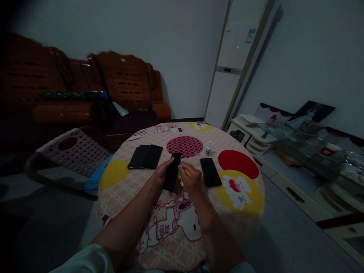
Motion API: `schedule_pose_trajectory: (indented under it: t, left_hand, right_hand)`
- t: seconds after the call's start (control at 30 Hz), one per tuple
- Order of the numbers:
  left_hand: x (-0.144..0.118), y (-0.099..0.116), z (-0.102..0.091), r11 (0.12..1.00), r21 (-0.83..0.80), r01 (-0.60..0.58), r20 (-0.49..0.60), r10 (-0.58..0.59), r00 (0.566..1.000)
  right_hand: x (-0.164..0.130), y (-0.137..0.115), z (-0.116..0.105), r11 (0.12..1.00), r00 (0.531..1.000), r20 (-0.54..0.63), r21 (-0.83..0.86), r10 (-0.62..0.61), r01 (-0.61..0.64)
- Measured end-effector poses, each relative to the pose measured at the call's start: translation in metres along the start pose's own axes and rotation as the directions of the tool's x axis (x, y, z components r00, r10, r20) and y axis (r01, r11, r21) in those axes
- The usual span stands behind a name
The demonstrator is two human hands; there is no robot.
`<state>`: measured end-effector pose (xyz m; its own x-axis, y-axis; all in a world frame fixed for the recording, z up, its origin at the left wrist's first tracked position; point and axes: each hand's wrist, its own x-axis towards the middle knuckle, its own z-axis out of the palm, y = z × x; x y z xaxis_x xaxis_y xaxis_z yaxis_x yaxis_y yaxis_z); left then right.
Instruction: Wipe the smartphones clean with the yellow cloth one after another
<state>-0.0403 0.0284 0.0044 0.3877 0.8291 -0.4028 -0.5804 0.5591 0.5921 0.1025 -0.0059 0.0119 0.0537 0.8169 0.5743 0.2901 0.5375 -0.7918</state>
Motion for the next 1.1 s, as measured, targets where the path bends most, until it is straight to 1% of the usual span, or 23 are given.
schedule_pose_trajectory:
  t: [0.1, 0.23, 0.37, 0.67, 0.87, 0.97, 1.1]
  left_hand:
    - [0.0011, -0.0003, -0.0015, 1.0, 0.012, -0.014, -0.001, 0.014, 1.0]
    - [0.0029, -0.0024, -0.0031, 0.997, 0.044, -0.061, 0.019, 0.061, 0.998]
    - [0.0049, -0.0042, -0.0057, 0.997, 0.051, -0.054, 0.028, 0.053, 0.998]
    - [0.0076, -0.0045, -0.0096, 0.997, 0.045, -0.059, 0.044, 0.057, 0.997]
    - [0.0079, -0.0051, -0.0096, 0.994, 0.072, -0.085, 0.035, 0.083, 0.996]
    - [0.0069, -0.0038, -0.0082, 0.997, 0.048, -0.057, 0.016, 0.057, 0.998]
    - [0.006, -0.0016, -0.0075, 1.0, -0.013, 0.021, 0.011, -0.021, 1.0]
  right_hand:
    - [-0.0001, 0.0007, -0.0004, 1.0, 1.0, 0.002, -0.006, 0.008, -0.008]
    - [0.0021, 0.0035, -0.0032, 0.999, 0.999, -0.046, -0.035, 0.017, -0.018]
    - [0.0038, 0.0042, -0.0053, 0.999, 0.997, -0.074, -0.018, 0.028, -0.029]
    - [0.003, 0.0026, -0.0051, 0.999, 0.999, -0.039, -0.033, 0.009, -0.01]
    - [0.0028, 0.0058, -0.0054, 0.999, 0.998, -0.045, 0.0, 0.053, -0.053]
    - [0.0016, 0.0041, -0.0035, 0.999, 0.999, -0.025, -0.002, 0.04, -0.04]
    - [0.0001, -0.0013, -0.0008, 0.999, 0.999, 0.029, 0.014, 0.036, -0.036]
